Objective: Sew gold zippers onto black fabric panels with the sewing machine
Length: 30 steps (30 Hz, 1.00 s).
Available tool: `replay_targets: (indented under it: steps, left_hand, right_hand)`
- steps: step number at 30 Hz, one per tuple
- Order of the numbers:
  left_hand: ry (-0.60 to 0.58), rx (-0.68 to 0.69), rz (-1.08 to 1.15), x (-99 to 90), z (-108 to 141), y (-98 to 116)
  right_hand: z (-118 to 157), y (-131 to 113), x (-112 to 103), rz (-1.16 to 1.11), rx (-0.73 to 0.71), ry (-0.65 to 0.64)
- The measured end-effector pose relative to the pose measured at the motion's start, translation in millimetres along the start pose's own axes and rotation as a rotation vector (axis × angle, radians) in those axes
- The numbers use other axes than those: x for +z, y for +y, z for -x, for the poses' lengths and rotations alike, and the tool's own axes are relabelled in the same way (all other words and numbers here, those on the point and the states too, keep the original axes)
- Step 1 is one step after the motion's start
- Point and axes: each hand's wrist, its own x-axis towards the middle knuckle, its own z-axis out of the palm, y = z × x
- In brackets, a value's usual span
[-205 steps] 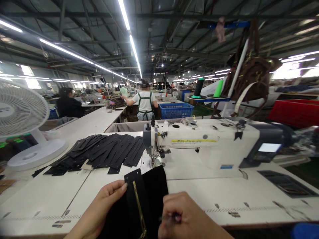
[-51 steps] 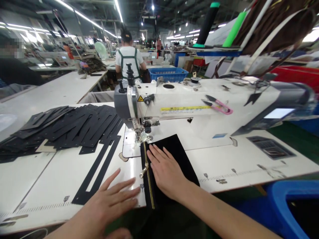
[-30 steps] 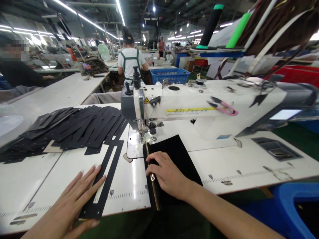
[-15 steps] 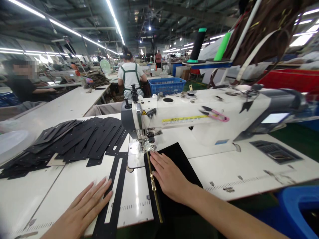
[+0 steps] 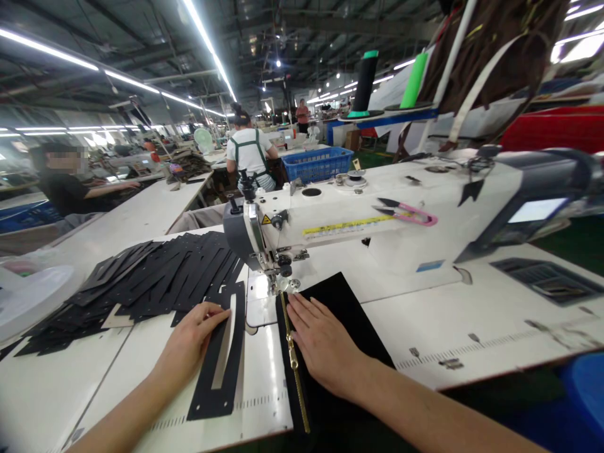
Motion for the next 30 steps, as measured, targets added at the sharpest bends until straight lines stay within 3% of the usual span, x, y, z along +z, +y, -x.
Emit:
replay_targets:
  steps: [5, 8, 11, 16, 25, 30]
  left_hand:
    - [0.189, 0.118, 0.051, -5.9, -8, 40]
    - [0.137, 0.181, 0.068, 5.9, -20, 67]
    - [0.05, 0.161, 0.042, 22.0, -33, 80]
    - [-0.016, 0.1, 0.049, 32.5, -40, 78]
    - [-0.077, 0.23, -0.002, 35.7, -40, 69]
    - [-0.041, 0.267, -0.056, 37.6, -41, 65]
  right_hand:
    - [0, -3, 1, -0.054, 0.032, 0.037]
    - [0, -3, 2, -0.1, 0.03, 0.036]
    - [1, -1, 1, -0.14, 0.007, 0.016]
    - [1, 1, -2, -0.165, 0.019, -0.004]
    - [-1, 1, 1, -0.152, 0.06, 0.007]
    - [-2, 2, -4, -0.235, 0.072, -0.046]
